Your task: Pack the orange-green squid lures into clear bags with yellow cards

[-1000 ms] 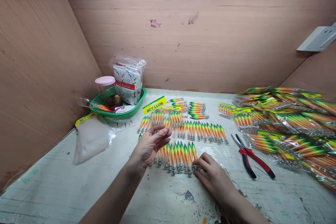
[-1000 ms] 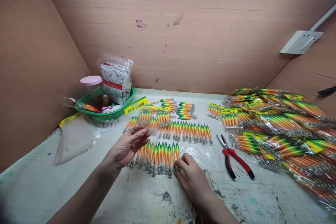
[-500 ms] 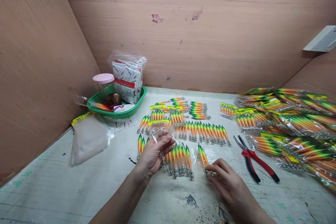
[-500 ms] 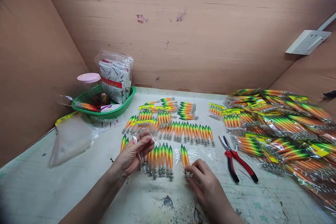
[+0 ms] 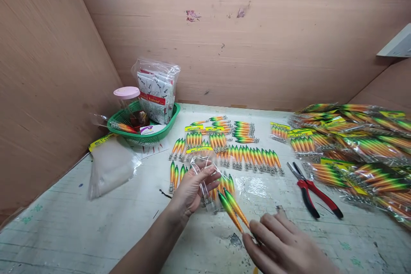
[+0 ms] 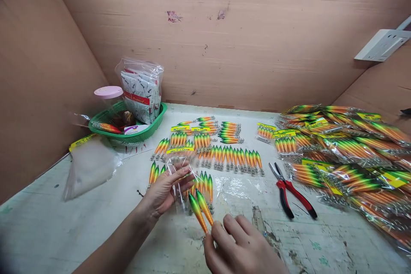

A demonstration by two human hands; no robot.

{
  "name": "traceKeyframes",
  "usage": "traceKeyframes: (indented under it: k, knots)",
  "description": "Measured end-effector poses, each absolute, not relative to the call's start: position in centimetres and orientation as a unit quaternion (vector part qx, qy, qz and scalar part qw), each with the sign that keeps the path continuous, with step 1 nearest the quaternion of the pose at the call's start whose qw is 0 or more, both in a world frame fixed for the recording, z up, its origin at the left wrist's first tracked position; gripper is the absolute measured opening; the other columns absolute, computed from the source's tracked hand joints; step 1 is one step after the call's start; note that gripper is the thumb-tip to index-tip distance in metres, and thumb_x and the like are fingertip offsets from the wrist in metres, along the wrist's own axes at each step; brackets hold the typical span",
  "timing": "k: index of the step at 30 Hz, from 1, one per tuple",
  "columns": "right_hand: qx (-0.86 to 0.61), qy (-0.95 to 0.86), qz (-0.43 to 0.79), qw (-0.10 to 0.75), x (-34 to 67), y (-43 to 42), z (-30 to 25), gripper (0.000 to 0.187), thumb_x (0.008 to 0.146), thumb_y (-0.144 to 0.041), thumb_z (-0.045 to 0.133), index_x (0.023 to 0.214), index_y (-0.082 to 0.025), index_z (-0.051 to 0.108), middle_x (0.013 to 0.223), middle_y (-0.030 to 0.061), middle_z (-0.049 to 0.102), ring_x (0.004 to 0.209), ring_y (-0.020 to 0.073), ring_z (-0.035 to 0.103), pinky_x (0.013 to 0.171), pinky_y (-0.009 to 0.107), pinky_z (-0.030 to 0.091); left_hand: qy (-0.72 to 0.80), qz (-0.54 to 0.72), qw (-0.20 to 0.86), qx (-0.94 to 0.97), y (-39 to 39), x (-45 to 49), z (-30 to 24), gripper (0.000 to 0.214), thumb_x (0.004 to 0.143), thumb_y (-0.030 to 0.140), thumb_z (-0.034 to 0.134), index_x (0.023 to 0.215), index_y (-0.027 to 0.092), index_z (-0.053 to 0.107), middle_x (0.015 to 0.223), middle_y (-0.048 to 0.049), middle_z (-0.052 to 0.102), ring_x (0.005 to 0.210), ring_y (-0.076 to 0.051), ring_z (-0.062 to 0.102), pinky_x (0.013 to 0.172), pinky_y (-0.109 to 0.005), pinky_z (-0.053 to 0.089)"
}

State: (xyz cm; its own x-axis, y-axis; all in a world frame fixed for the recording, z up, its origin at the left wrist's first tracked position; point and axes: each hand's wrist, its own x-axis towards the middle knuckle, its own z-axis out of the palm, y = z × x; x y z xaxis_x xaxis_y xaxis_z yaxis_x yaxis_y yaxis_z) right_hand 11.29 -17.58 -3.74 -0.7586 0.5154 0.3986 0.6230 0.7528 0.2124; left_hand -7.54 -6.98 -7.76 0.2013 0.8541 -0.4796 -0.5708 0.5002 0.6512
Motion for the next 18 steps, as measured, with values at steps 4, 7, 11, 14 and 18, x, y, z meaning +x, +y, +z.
traceKeyframes:
  k: [4, 7, 11, 14, 18]
  knots:
    - [-0.31, -0.913, -0.232, 0.132, 10.5, -16.8, -4.3, 0.025, 0.082, -0.004, 0.041, 0.083, -0.018, 0.061, 0.076, 0.005, 0.063, 0.062, 0.018, 0.057, 0.056, 0.033, 0.043, 0.422, 0.453, 0.77, 0.154, -7.2, -7.5, -7.8, 0.023, 0.069, 0.008, 0.071, 0.088, 0.013, 0.059, 0.075, -0.0041, 0.068, 0.067, -0.017, 0.069, 0.063, -0.027, 0.058]
    - [-0.305, -0.915, -0.241, 0.112, 10.6, -17.0, -3.9, 0.028, 0.083, -0.003, 0.038, 0.081, -0.019, 0.061, 0.077, 0.0037, 0.064, 0.061, 0.0174, 0.056, 0.058, 0.034, 0.043, 0.42, 0.451, 0.773, 0.149, -7.1, -7.7, -7.9, 0.023, 0.07, 0.008, 0.07, 0.09, 0.013, 0.06, 0.075, -0.0044, 0.068, 0.068, -0.018, 0.069, 0.064, -0.029, 0.058]
    - [-0.293, -0.922, -0.238, 0.085, 11.0, -17.3, -3.2, 0.029, 0.084, -0.003, 0.038, 0.08, -0.022, 0.06, 0.077, 0.0024, 0.065, 0.062, 0.0175, 0.055, 0.06, 0.035, 0.042, 0.424, 0.451, 0.773, 0.142, -6.9, -7.8, -8.0, 0.018, 0.071, 0.01, 0.07, 0.086, 0.012, 0.061, 0.075, -0.0048, 0.067, 0.071, -0.02, 0.07, 0.064, -0.031, 0.059]
    - [-0.29, -0.923, -0.246, 0.061, 11.1, -17.1, -2.8, 0.029, 0.083, -0.003, 0.038, 0.079, -0.021, 0.06, 0.077, 0.0031, 0.064, 0.062, 0.0183, 0.054, 0.058, 0.036, 0.04, 0.424, 0.444, 0.777, 0.14, -7.1, -7.6, -7.9, 0.019, 0.07, 0.01, 0.072, 0.085, 0.013, 0.06, 0.075, -0.004, 0.067, 0.071, -0.022, 0.07, 0.061, -0.031, 0.058]
    - [-0.3, -0.926, -0.219, 0.067, 10.8, -16.9, -2.5, 0.028, 0.083, -0.003, 0.038, 0.076, -0.02, 0.059, 0.077, 0.0043, 0.061, 0.063, 0.0183, 0.053, 0.058, 0.034, 0.04, 0.426, 0.439, 0.776, 0.154, -7.4, -7.3, -7.7, 0.018, 0.069, 0.012, 0.073, 0.082, 0.013, 0.061, 0.077, -0.0042, 0.067, 0.07, -0.021, 0.07, 0.058, -0.028, 0.058]
